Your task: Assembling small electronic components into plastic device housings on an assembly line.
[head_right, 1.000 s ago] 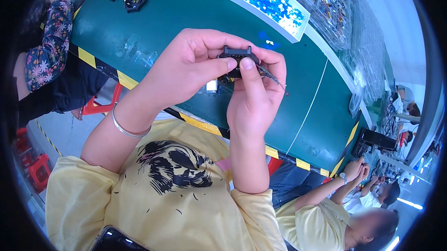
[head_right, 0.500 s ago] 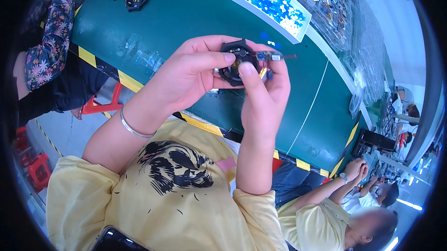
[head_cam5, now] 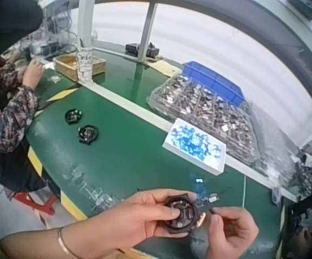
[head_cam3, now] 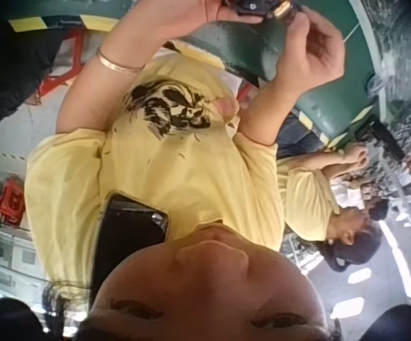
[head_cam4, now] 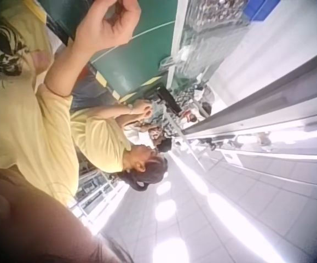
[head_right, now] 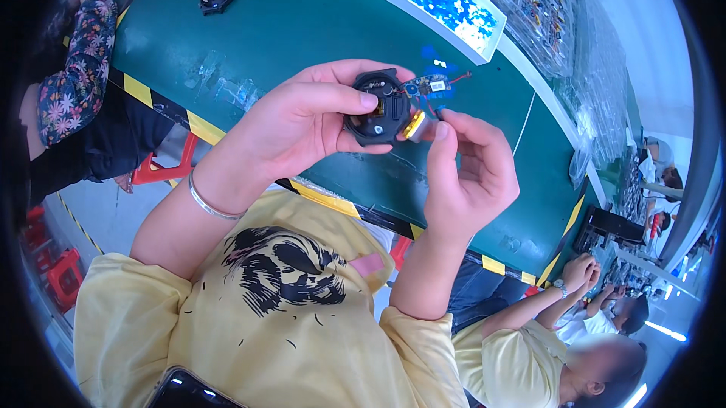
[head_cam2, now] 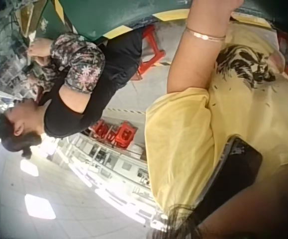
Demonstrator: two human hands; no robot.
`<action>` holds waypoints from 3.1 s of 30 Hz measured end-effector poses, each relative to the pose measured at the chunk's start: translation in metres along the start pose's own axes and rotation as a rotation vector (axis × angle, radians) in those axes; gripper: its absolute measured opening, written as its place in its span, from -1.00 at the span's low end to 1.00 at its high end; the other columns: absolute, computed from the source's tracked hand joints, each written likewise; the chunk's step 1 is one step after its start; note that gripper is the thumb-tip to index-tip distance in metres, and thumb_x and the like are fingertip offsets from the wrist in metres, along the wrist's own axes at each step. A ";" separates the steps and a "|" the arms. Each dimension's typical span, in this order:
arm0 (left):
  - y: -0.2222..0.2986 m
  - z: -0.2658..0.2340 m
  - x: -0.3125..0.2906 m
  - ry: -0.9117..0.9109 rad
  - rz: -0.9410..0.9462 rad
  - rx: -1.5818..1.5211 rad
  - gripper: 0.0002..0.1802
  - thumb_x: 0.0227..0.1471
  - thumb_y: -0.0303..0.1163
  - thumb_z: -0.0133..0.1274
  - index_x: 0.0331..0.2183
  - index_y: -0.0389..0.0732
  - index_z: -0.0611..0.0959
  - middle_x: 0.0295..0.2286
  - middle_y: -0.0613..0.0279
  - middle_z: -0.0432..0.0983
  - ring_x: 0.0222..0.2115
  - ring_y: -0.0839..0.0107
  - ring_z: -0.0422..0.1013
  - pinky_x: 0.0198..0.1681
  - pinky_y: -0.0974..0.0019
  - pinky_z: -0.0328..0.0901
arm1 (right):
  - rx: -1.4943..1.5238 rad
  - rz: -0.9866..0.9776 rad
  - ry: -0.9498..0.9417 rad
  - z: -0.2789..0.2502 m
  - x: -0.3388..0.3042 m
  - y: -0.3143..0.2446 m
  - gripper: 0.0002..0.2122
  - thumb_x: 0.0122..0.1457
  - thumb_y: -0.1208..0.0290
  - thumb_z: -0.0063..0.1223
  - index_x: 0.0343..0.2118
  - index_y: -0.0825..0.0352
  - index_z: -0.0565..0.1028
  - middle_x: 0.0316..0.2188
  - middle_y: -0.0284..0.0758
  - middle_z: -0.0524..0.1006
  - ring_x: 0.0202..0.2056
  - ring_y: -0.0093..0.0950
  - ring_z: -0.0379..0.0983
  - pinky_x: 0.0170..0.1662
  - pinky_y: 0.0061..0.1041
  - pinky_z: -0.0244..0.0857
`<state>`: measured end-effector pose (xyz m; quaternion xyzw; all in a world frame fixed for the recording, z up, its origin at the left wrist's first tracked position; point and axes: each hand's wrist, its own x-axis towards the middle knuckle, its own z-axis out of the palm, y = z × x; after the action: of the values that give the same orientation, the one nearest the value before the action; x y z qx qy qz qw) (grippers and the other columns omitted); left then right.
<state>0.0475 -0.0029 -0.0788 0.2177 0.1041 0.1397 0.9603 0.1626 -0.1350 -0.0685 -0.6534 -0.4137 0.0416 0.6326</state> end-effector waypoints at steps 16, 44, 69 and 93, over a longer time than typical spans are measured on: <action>-0.014 0.000 0.012 0.160 0.064 0.518 -0.85 -0.01 -0.43 0.12 -0.36 -0.30 0.64 -0.48 0.33 0.53 -0.50 0.67 0.39 -0.45 0.59 0.25 | -0.450 -0.203 -0.053 0.008 -0.003 0.004 -0.94 0.00 0.68 0.12 -0.43 0.47 0.50 -0.48 -0.31 0.52 -0.48 -0.60 0.43 -0.40 -0.70 0.29; -0.009 -0.003 0.011 0.212 0.098 0.392 -0.87 -0.08 -0.46 0.16 -0.46 -0.34 0.61 -0.53 0.23 0.53 -0.51 0.57 0.44 -0.42 0.53 0.32 | -0.493 0.131 -0.048 0.001 -0.005 0.000 -0.92 -0.05 0.62 0.15 -0.44 0.38 0.53 -0.52 -0.28 0.52 -0.52 -0.50 0.46 -0.42 -0.56 0.34; -0.012 0.026 0.005 -0.009 -0.028 0.570 -0.68 0.05 -0.64 -0.14 -0.11 -0.39 0.49 -0.32 0.21 0.53 -0.32 0.53 0.48 -0.36 0.45 0.48 | -0.539 -0.387 0.046 0.000 -0.005 -0.003 -0.85 -0.20 0.68 0.19 -0.50 0.38 0.51 -0.51 -0.28 0.49 -0.46 -0.41 0.42 -0.41 -0.53 0.30; -0.016 0.048 -0.007 -0.079 0.276 0.862 -0.65 -0.02 -0.74 -0.13 -0.14 -0.40 0.52 -0.24 0.15 0.47 -0.29 0.52 0.43 -0.34 0.51 0.40 | 0.617 0.276 -0.049 -0.001 -0.013 -0.005 -0.74 0.18 0.50 -0.07 -0.10 0.50 0.41 -0.20 -0.23 0.48 -0.19 -0.52 0.39 -0.12 -0.52 0.26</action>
<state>0.0568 -0.0380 -0.0431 0.6148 0.0859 0.2019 0.7575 0.1516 -0.1442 -0.0700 -0.4797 -0.3044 0.2657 0.7789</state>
